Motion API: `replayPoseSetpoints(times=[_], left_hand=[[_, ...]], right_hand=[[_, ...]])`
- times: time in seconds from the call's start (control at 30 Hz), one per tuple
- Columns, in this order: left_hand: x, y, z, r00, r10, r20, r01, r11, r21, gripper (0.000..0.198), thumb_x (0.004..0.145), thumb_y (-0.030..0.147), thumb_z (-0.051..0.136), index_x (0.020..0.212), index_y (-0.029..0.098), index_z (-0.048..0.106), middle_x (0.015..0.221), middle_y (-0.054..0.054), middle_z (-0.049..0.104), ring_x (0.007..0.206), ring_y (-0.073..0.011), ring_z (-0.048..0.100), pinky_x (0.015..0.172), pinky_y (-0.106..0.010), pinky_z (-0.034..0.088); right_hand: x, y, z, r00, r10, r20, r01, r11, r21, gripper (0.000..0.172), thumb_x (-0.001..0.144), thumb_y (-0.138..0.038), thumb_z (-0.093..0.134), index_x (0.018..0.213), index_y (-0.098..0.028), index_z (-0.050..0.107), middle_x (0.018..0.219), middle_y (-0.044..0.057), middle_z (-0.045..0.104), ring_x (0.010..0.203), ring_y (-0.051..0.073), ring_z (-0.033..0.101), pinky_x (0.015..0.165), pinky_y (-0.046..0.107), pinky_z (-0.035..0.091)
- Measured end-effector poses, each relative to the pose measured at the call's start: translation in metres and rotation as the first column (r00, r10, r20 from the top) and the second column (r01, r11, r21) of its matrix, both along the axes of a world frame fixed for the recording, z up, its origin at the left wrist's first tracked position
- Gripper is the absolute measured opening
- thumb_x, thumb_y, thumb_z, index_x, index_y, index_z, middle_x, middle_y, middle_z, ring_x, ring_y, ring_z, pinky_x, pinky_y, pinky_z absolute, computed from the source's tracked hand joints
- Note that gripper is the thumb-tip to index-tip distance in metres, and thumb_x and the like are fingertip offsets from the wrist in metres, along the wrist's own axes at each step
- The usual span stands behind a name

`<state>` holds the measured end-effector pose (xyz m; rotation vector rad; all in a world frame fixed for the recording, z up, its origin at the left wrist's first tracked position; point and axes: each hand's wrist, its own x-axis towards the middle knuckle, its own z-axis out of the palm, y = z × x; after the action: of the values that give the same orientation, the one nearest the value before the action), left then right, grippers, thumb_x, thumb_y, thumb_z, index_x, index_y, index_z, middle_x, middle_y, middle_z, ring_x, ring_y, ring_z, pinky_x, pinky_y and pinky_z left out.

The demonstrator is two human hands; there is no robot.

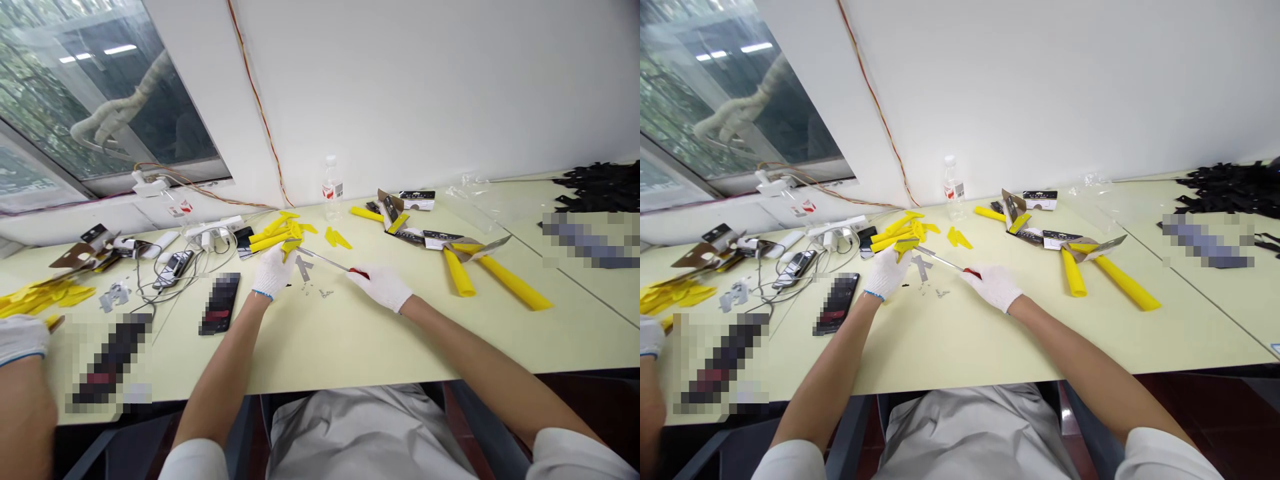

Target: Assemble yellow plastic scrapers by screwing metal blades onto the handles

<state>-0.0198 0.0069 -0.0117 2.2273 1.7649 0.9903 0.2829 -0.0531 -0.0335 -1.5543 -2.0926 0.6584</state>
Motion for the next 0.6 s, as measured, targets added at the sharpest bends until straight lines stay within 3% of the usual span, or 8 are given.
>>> replayPoseSetpoints(times=[0.1, 0.17, 0.23, 0.27, 0.3, 0.37, 0.47, 0.6], left_hand=[[0.0, -0.003, 0.002, 1.0, 0.016, -0.015, -0.016, 1.0, -0.011, 0.022, 0.104, 0.034, 0.058, 0.109, 0.021, 0.075, 0.107, -0.013, 0.083, 0.104, -0.0313, 0.08, 0.097, -0.041, 0.062], [0.001, -0.005, 0.004, 1.0, 0.008, -0.01, -0.008, 1.0, -0.009, 0.02, 0.103, 0.033, 0.059, 0.109, 0.022, 0.074, 0.11, -0.013, 0.083, 0.107, -0.0317, 0.079, 0.099, -0.041, 0.061], [0.002, -0.007, 0.006, 1.0, 0.001, -0.001, -0.001, 1.0, -0.004, 0.021, 0.104, 0.033, 0.058, 0.111, 0.022, 0.075, 0.113, -0.013, 0.083, 0.111, -0.0323, 0.079, 0.102, -0.042, 0.061], [0.002, -0.008, 0.007, 1.0, 0.003, 0.002, -0.003, 1.0, -0.002, 0.022, 0.104, 0.033, 0.057, 0.112, 0.022, 0.075, 0.113, -0.013, 0.083, 0.112, -0.0328, 0.079, 0.103, -0.043, 0.06], [0.003, -0.008, 0.007, 1.0, 0.008, 0.002, -0.008, 1.0, 0.0, 0.024, 0.105, 0.035, 0.057, 0.112, 0.022, 0.076, 0.113, -0.014, 0.083, 0.112, -0.0335, 0.079, 0.104, -0.044, 0.06], [0.003, -0.008, 0.008, 1.0, 0.027, -0.004, -0.027, 1.0, 0.004, 0.026, 0.105, 0.039, 0.058, 0.112, 0.022, 0.077, 0.11, -0.014, 0.083, 0.11, -0.0347, 0.079, 0.103, -0.046, 0.06], [0.002, -0.006, 0.005, 0.999, 0.052, -0.012, -0.052, 0.999, 0.001, 0.025, 0.104, 0.04, 0.061, 0.11, 0.023, 0.079, 0.101, -0.014, 0.083, 0.104, -0.0348, 0.08, 0.099, -0.046, 0.062], [0.001, -0.003, 0.003, 0.999, 0.042, -0.019, -0.042, 0.999, -0.004, 0.02, 0.104, 0.032, 0.059, 0.104, 0.022, 0.077, 0.101, -0.013, 0.083, 0.101, -0.0329, 0.08, 0.096, -0.044, 0.062]], right_hand=[[0.0, -0.002, 0.004, 0.977, -0.005, -0.213, -0.055, 0.96, -0.275, 0.051, 0.106, -0.066, 0.051, 0.086, -0.023, 0.068, 0.071, 0.0, 0.064, 0.059, 0.015, 0.052, 0.056, 0.028, 0.04], [0.0, -0.004, 0.007, 0.924, -0.072, -0.375, -0.127, 0.869, -0.479, 0.055, 0.1, -0.076, 0.055, 0.092, -0.022, 0.066, 0.069, -0.003, 0.058, 0.048, 0.01, 0.037, 0.047, 0.026, 0.03], [0.0, -0.005, 0.008, 0.879, -0.13, -0.459, -0.186, 0.792, -0.581, 0.058, 0.09, -0.08, 0.064, 0.095, -0.023, 0.061, 0.067, -0.006, 0.053, 0.045, 0.008, 0.029, 0.043, 0.025, 0.022], [-0.001, -0.005, 0.008, 0.873, -0.136, -0.469, -0.197, 0.78, -0.594, 0.058, 0.086, -0.08, 0.071, 0.094, -0.023, 0.058, 0.066, -0.007, 0.051, 0.045, 0.008, 0.029, 0.044, 0.025, 0.022], [-0.001, -0.005, 0.008, 0.879, -0.137, -0.457, -0.181, 0.791, -0.584, 0.058, 0.082, -0.077, 0.077, 0.093, -0.024, 0.055, 0.065, -0.008, 0.049, 0.045, 0.008, 0.031, 0.044, 0.025, 0.023], [-0.002, -0.004, 0.006, 0.919, -0.132, -0.371, -0.074, 0.869, -0.49, 0.056, 0.078, -0.07, 0.084, 0.092, -0.025, 0.053, 0.067, -0.007, 0.054, 0.05, 0.01, 0.041, 0.049, 0.025, 0.032], [-0.003, -0.001, 0.001, 0.978, -0.139, -0.155, 0.109, 0.976, -0.188, 0.042, 0.087, -0.06, 0.081, 0.089, -0.023, 0.061, 0.082, 0.001, 0.071, 0.069, 0.017, 0.061, 0.066, 0.03, 0.046], [-0.003, 0.002, -0.005, 0.992, -0.11, 0.065, 0.106, 0.992, 0.069, 0.033, 0.101, -0.054, 0.068, 0.095, -0.023, 0.076, 0.093, 0.008, 0.078, 0.083, 0.024, 0.07, 0.075, 0.033, 0.048]])
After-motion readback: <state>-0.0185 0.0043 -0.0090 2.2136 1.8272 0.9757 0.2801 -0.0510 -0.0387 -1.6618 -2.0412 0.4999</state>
